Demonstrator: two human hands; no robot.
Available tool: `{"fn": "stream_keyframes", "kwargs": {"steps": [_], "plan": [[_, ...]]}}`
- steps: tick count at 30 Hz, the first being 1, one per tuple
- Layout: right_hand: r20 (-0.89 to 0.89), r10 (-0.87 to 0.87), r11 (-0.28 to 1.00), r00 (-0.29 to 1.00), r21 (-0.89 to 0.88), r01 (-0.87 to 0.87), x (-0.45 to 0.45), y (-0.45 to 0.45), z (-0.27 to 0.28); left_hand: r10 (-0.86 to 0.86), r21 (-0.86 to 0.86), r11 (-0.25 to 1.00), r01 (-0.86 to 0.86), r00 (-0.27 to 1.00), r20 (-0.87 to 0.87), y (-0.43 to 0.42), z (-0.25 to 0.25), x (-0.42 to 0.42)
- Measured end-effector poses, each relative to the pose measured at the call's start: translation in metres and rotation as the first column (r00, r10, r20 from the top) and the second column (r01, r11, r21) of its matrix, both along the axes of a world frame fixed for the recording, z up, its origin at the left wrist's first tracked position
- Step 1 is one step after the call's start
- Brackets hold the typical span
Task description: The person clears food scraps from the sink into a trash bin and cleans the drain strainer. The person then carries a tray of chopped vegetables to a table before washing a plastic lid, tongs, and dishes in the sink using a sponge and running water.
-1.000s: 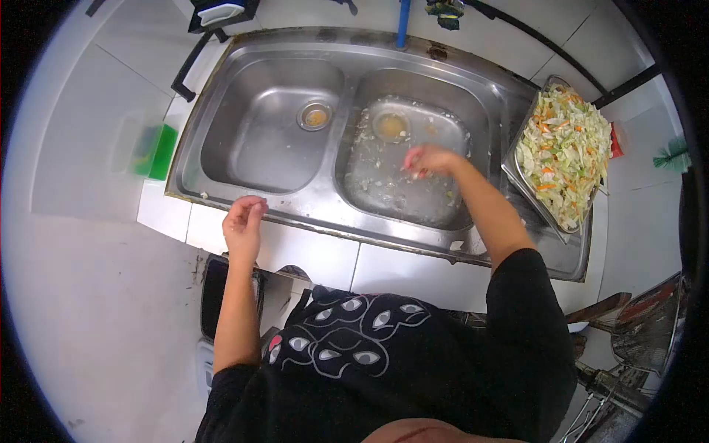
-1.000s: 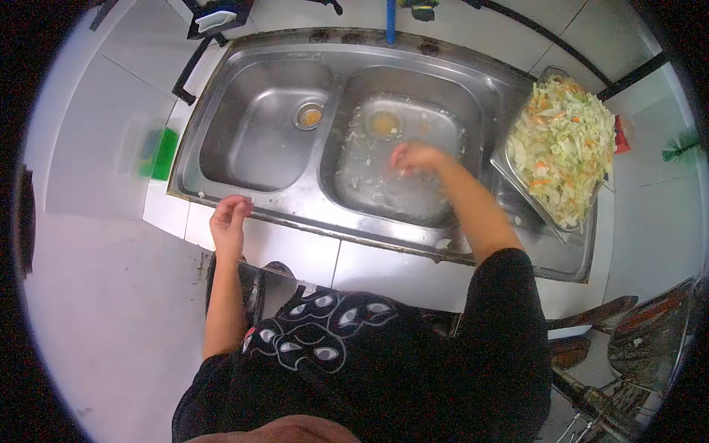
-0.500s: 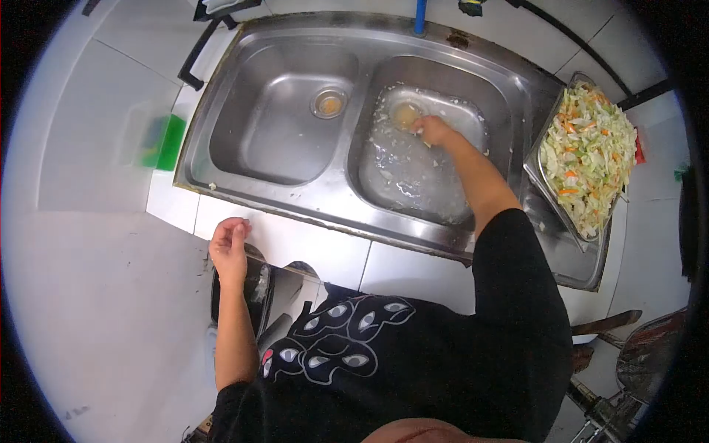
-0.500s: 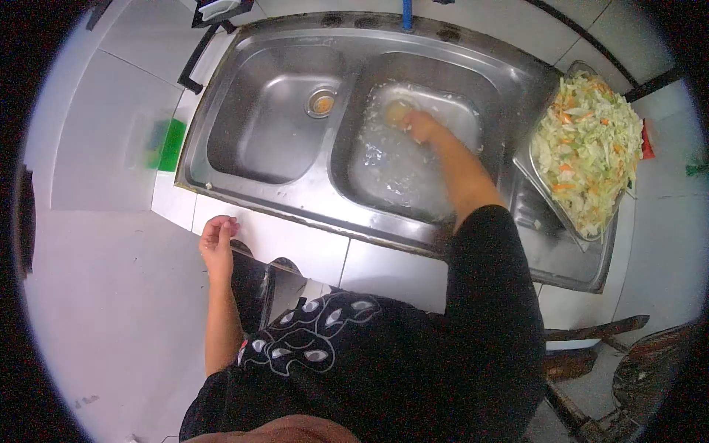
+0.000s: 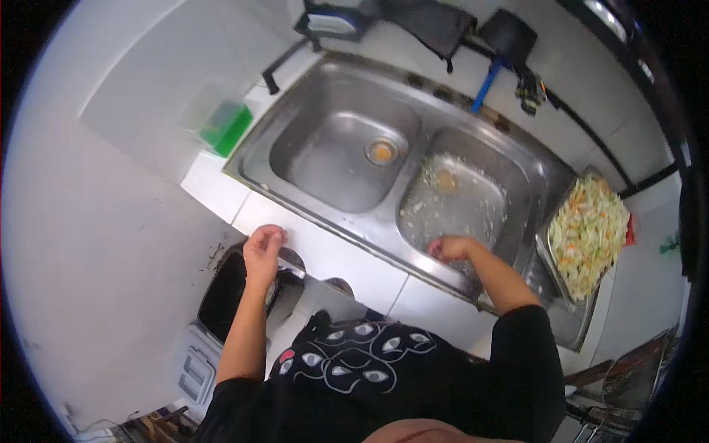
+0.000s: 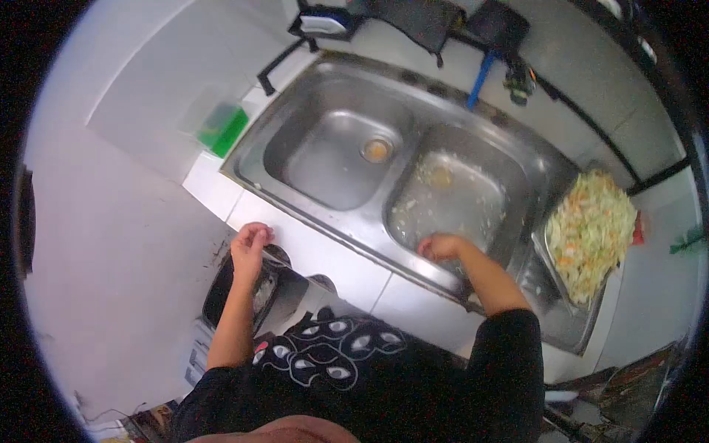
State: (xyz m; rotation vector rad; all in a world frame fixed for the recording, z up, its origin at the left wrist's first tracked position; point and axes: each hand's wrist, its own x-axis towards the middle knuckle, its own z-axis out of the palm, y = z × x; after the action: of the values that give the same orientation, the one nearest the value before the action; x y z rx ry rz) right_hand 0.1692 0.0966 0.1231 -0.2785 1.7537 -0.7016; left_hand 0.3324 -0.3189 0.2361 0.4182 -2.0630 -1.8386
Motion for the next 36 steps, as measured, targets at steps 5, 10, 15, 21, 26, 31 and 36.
{"fn": "stream_keyframes", "kwargs": {"steps": [5, 10, 15, 21, 26, 31, 36], "plan": [[-0.019, -0.1, 0.995, 0.995, 0.008, 0.1, 0.012, -0.017, 0.072, 0.078, 0.045, 0.996, -0.074, 0.993, -0.086, -0.03, 0.007, 0.021], [0.002, -0.533, 0.775, 0.846, -0.401, 0.489, 0.006, -0.009, 0.081, 0.243, 0.091, 0.968, -0.233, 0.963, -0.119, -0.085, -0.004, 0.064], [-0.433, -0.3, 0.939, 0.85, 0.023, 0.343, 0.003, 0.006, 0.022, 0.389, 0.061, 0.92, -0.388, 0.921, -0.007, -0.142, -0.034, 0.133], [-0.53, -0.489, 0.868, 0.693, -0.214, 0.448, -0.008, 0.001, 0.046, 0.51, 0.014, 0.856, -0.517, 0.848, 0.147, -0.194, -0.091, 0.228], [-0.633, -0.424, 0.896, 0.648, -0.399, 0.196, 0.0, -0.118, 0.137, 0.597, 0.143, 0.741, -0.656, 0.741, 0.308, -0.212, -0.127, 0.298], [-0.709, -0.281, 0.904, 0.646, -0.421, -0.07, 0.062, -0.29, 0.191, 0.63, 0.235, 0.654, -0.719, 0.69, 0.357, -0.218, -0.156, 0.342], [-0.637, -0.101, 0.724, 0.764, -0.574, -0.382, 0.135, -0.444, 0.137, 0.673, 0.209, 0.61, -0.764, 0.639, 0.372, -0.205, -0.192, 0.383]]}}
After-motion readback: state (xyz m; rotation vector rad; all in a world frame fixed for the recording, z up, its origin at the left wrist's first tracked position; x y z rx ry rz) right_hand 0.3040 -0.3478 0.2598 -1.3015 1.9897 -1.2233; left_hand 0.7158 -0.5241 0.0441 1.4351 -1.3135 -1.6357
